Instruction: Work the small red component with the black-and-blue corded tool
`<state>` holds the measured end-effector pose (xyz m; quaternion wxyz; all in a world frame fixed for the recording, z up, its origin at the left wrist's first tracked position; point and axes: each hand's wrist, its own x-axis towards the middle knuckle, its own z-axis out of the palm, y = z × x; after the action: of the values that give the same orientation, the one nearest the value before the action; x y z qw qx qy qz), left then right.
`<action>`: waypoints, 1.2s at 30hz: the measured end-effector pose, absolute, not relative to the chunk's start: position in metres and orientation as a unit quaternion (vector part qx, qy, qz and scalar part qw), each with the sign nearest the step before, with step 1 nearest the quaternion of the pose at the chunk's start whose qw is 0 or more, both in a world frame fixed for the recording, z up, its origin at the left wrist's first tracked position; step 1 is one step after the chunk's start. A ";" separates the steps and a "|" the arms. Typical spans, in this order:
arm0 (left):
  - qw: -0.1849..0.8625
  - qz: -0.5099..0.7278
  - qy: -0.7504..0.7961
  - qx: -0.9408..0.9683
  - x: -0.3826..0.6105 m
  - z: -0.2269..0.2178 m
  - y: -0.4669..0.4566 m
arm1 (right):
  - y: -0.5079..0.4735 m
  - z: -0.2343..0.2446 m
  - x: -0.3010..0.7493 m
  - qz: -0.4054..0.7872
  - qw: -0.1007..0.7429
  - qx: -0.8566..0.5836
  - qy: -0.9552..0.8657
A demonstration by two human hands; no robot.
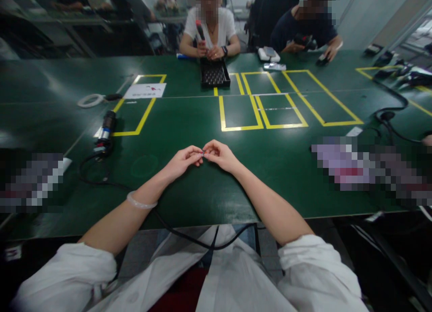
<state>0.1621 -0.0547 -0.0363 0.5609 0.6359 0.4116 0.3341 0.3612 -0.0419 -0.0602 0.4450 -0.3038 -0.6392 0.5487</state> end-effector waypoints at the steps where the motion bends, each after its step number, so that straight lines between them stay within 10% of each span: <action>1: 0.559 0.336 0.410 0.637 0.162 -0.036 -0.055 | -0.042 -0.060 0.361 0.549 0.443 -0.305 -0.640; 36: 0.506 0.376 0.410 0.660 0.162 -0.038 -0.055 | -0.045 -0.056 0.362 0.507 0.408 -0.351 -0.673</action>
<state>0.1620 -0.0555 -0.0377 0.5058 0.6596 0.4096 0.3759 0.3621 -0.0452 -0.0558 0.4084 -0.3512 -0.6732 0.5066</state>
